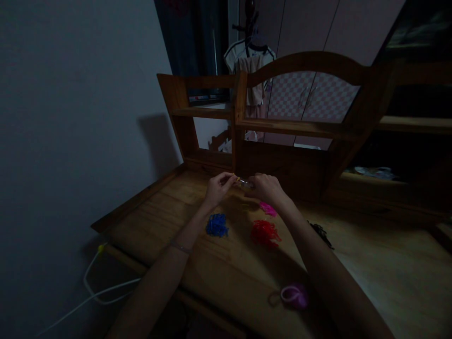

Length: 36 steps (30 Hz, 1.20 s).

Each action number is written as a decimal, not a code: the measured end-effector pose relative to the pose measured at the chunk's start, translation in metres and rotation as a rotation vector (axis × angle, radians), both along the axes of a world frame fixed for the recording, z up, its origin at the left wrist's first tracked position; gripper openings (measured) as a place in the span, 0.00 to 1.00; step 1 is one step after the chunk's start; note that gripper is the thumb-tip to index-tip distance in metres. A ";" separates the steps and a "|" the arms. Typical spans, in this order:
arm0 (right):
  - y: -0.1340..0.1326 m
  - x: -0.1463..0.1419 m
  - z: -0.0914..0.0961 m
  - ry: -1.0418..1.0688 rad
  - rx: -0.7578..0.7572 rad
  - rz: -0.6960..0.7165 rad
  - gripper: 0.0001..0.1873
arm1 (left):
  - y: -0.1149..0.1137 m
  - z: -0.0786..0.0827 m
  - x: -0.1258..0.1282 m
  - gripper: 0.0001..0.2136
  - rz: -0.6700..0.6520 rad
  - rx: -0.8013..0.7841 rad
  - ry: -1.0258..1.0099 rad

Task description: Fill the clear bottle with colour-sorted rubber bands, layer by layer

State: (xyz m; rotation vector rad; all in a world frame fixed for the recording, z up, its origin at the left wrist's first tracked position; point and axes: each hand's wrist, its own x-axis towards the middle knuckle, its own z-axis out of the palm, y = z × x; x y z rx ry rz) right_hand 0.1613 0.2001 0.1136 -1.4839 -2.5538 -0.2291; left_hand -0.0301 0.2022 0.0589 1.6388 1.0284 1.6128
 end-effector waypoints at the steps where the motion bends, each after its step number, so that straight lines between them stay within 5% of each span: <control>1: 0.000 0.000 0.000 0.002 0.000 0.002 0.19 | 0.000 0.000 0.000 0.14 -0.028 -0.013 -0.052; 7: 0.000 -0.001 0.000 0.005 -0.016 0.015 0.19 | -0.001 0.002 0.000 0.13 -0.096 -0.015 -0.111; 19: 0.006 0.003 -0.004 0.051 0.031 0.054 0.20 | -0.018 0.013 0.005 0.11 -0.002 0.105 -0.004; 30: 0.004 0.002 0.004 0.152 -0.050 0.059 0.22 | 0.008 -0.003 -0.012 0.13 0.267 0.165 -0.022; 36: 0.000 0.002 0.005 0.091 0.068 -0.002 0.17 | 0.011 -0.006 -0.011 0.14 0.116 0.040 -0.090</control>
